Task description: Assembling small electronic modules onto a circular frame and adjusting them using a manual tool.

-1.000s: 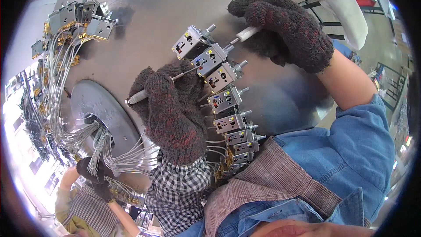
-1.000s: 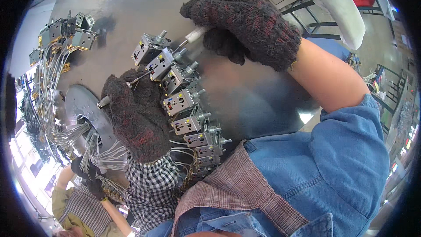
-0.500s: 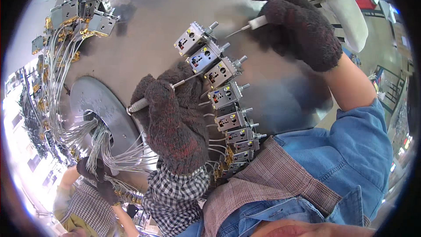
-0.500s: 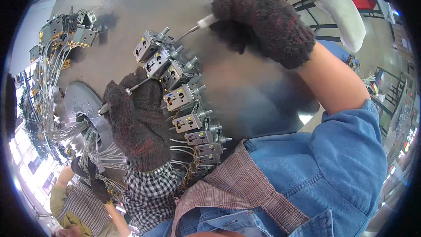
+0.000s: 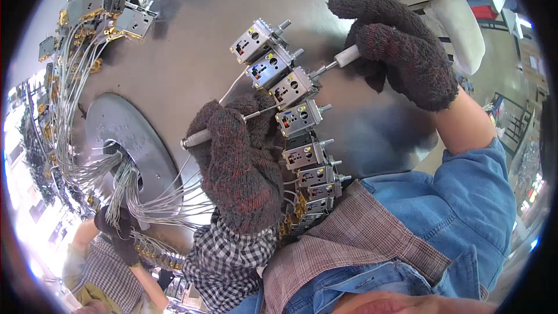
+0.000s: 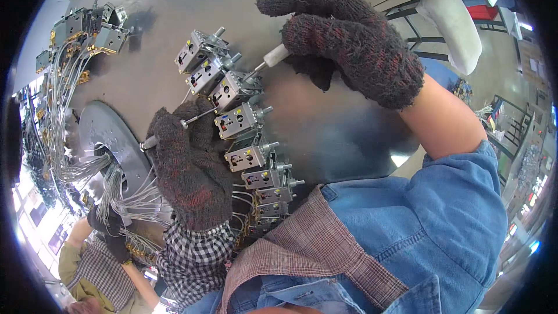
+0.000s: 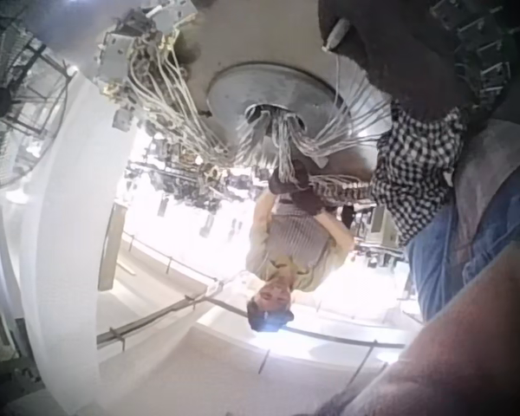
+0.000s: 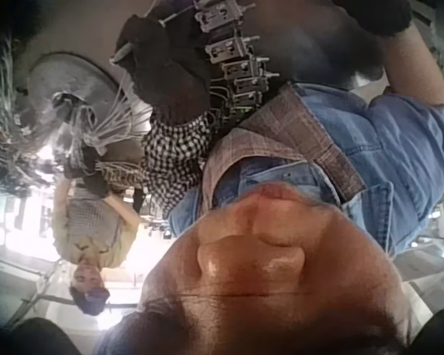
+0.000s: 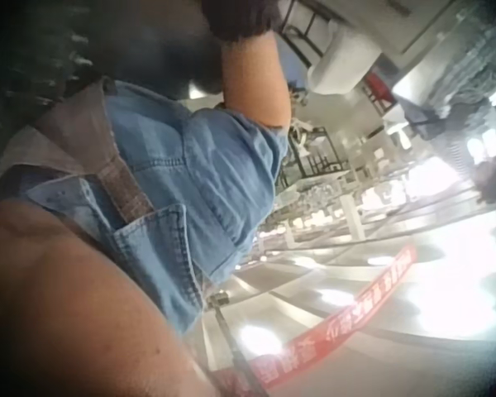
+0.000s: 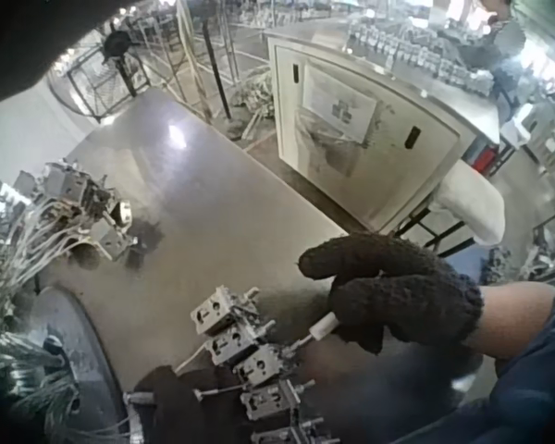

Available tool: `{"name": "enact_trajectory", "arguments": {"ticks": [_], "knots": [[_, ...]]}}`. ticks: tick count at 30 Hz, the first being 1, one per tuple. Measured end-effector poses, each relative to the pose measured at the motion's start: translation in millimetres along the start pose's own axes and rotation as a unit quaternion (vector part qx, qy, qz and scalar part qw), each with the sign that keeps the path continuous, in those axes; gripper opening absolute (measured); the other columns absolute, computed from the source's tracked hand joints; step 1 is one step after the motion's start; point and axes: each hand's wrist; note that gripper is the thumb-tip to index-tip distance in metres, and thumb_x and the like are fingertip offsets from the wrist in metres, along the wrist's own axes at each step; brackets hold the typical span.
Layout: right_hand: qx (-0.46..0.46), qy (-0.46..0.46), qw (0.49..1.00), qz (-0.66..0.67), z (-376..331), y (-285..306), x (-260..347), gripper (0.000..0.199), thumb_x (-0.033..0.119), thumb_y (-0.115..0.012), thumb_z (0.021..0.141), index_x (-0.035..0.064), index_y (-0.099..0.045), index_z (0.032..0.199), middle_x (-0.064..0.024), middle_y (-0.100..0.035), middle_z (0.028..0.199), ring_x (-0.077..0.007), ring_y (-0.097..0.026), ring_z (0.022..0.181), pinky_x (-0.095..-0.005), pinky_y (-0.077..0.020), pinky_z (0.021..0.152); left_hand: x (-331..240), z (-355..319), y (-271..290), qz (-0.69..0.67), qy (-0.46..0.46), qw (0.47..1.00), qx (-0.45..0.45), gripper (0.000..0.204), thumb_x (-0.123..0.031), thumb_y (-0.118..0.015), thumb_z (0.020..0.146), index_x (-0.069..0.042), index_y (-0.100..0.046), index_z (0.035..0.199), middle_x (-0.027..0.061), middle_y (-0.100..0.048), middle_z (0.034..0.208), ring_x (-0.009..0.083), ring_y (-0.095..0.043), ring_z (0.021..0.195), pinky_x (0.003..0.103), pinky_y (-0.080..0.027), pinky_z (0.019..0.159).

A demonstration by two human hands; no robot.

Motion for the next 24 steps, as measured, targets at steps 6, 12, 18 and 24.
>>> {"name": "enact_trajectory", "arguments": {"ticks": [6,12,18,24], "knots": [[0.004,0.017,0.999,-0.039,3,-2,5,0.041,0.020,-0.057,0.083,0.0067,-0.055,0.122,-0.0049,-0.059,0.079,-0.0114,-0.055,0.060,-0.0236,-0.0439,0.044,-8,-3,-7,0.026,0.026,0.999,-0.026,0.030,-0.032,-0.051,0.094,-0.003,-0.052,0.100,0.0149,-0.061,0.097,0.0279,-0.063,0.090,0.042,-0.058,0.066],[0.006,0.042,0.998,-0.037,3,0,5,0.033,0.022,-0.057,0.088,0.0073,-0.059,0.117,-0.0026,-0.062,0.074,-0.0068,-0.054,0.056,-0.0210,-0.0458,0.051,-6,2,-1,0.079,0.007,0.997,0.006,0.032,-0.033,-0.049,0.095,-0.001,-0.052,0.102,0.0156,-0.061,0.094,0.0274,-0.064,0.082,0.040,-0.056,0.063],[0.001,0.047,0.997,-0.054,1,1,8,0.043,0.022,-0.057,0.083,0.0043,-0.054,0.122,-0.0057,-0.059,0.080,-0.0119,-0.055,0.058,-0.0238,-0.0443,0.044,-4,4,-6,-0.024,0.008,1.000,-0.008,0.021,-0.017,-0.059,0.090,-0.002,-0.053,0.103,0.0133,-0.063,0.090,0.0238,-0.064,0.078,0.031,-0.055,0.056],[0.060,0.081,0.994,-0.052,4,11,2,0.046,0.025,-0.060,0.083,0.0027,-0.053,0.123,-0.0081,-0.060,0.080,-0.0132,-0.058,0.060,-0.0242,-0.0464,0.046,-6,3,-1,-0.027,0.040,0.999,0.012,0.022,-0.019,-0.060,0.090,-0.004,-0.053,0.104,0.0130,-0.062,0.091,0.0247,-0.065,0.077,0.031,-0.054,0.054]]}}
Point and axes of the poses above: each hand's wrist, its own z-axis towards the middle knuckle, its own y-axis out of the back of the hand, x = y × z
